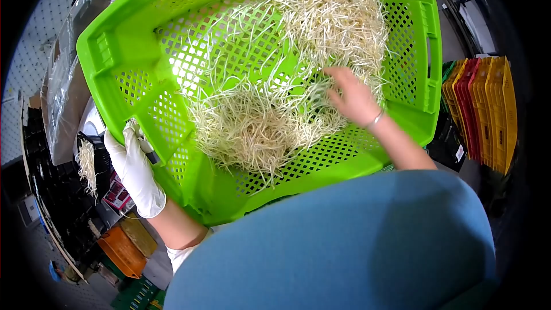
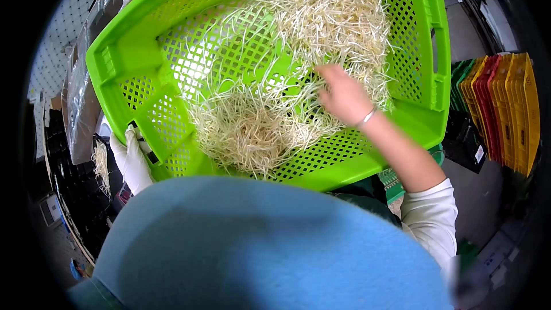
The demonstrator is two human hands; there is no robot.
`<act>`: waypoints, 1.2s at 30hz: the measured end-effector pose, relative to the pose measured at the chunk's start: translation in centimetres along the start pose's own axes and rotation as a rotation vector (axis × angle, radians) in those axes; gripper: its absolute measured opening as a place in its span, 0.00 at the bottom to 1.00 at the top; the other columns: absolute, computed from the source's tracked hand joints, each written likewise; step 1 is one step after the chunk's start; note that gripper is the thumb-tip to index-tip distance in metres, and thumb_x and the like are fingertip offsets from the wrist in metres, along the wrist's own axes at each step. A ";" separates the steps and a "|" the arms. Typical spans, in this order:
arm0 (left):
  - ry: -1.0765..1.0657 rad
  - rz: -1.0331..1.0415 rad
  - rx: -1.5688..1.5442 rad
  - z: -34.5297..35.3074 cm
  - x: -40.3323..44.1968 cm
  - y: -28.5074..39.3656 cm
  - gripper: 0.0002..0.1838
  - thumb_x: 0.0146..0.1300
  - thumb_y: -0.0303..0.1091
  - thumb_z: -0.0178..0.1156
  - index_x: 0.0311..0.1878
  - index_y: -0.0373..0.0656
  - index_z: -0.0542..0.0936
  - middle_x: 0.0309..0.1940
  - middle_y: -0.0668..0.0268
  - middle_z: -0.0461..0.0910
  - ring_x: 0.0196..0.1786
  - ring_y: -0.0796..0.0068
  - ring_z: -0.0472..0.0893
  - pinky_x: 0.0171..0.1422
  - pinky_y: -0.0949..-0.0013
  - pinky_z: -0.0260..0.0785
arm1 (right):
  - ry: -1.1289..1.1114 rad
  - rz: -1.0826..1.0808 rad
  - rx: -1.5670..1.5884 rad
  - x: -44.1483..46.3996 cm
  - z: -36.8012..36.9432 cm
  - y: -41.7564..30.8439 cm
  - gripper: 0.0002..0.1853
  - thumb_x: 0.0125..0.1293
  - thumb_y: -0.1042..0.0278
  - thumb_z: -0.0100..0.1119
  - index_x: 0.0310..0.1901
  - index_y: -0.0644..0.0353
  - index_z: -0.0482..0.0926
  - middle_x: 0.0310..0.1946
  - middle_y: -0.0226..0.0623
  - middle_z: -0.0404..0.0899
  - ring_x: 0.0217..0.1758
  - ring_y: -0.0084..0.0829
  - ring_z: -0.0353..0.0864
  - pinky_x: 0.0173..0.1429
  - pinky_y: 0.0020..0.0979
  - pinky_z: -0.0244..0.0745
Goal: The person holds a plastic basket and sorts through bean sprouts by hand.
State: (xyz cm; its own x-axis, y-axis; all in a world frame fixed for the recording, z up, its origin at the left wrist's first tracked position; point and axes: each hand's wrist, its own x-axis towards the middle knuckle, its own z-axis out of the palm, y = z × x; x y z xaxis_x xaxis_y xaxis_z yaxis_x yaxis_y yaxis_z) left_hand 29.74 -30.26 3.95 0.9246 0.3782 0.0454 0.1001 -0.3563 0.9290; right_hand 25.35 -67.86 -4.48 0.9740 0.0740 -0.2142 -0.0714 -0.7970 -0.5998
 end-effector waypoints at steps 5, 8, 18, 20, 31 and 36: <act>-0.032 0.001 0.022 -0.5 0.5 -0.6 0.18 0.65 0.28 0.48 0.57 0.38 0.61 0.36 0.67 0.75 0.30 0.87 0.69 0.32 0.84 0.62 | -0.338 0.044 -0.528 -3.1 2.3 2.6 0.33 0.53 0.68 0.55 0.63 0.52 0.58 0.65 0.43 0.53 0.62 0.39 0.63 0.62 0.35 0.63; -0.018 0.007 -0.012 -0.2 0.4 -0.3 0.15 0.65 0.28 0.48 0.55 0.39 0.63 0.34 0.69 0.74 0.28 0.89 0.67 0.30 0.86 0.60 | -0.536 -0.136 -0.209 -5.1 1.9 3.3 0.31 0.53 0.67 0.54 0.62 0.51 0.60 0.62 0.44 0.59 0.58 0.40 0.68 0.59 0.36 0.66; -0.002 0.035 -0.035 0.2 0.2 0.0 0.14 0.65 0.28 0.48 0.53 0.39 0.65 0.33 0.70 0.73 0.26 0.89 0.66 0.28 0.86 0.59 | -0.596 0.290 -0.233 -2.9 3.4 2.6 0.25 0.55 0.59 0.57 0.52 0.60 0.65 0.35 0.49 0.78 0.38 0.43 0.79 0.45 0.36 0.73; 0.004 0.032 -0.033 0.3 0.1 0.2 0.14 0.65 0.28 0.48 0.53 0.39 0.65 0.33 0.70 0.73 0.26 0.89 0.65 0.28 0.86 0.59 | -0.513 0.164 0.200 -3.1 4.2 2.6 0.27 0.55 0.58 0.59 0.53 0.62 0.63 0.36 0.45 0.79 0.39 0.39 0.79 0.46 0.33 0.73; 0.002 0.018 -0.030 0.2 0.1 0.1 0.12 0.65 0.27 0.47 0.52 0.39 0.65 0.29 0.72 0.70 0.24 0.88 0.64 0.26 0.85 0.57 | -0.470 0.109 0.227 -4.0 5.8 -1.2 0.40 0.53 0.61 0.58 0.63 0.68 0.50 0.58 0.60 0.58 0.63 0.50 0.58 0.67 0.38 0.55; -0.029 0.041 -0.077 -0.3 0.8 -1.0 0.13 0.65 0.27 0.48 0.52 0.40 0.65 0.29 0.73 0.69 0.24 0.89 0.64 0.26 0.86 0.56 | -0.369 -0.348 0.365 -6.0 7.5 -6.5 0.31 0.57 0.68 0.52 0.63 0.62 0.54 0.61 0.53 0.57 0.63 0.45 0.59 0.66 0.38 0.57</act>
State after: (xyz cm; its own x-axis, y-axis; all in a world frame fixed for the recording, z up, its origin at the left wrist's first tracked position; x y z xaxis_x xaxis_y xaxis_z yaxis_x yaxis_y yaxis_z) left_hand 30.28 -29.35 3.15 0.9377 0.3394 0.0748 0.0340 -0.3039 0.9521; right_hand 18.32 -58.59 -5.09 0.8196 0.5466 -0.1719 0.1045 -0.4376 -0.8931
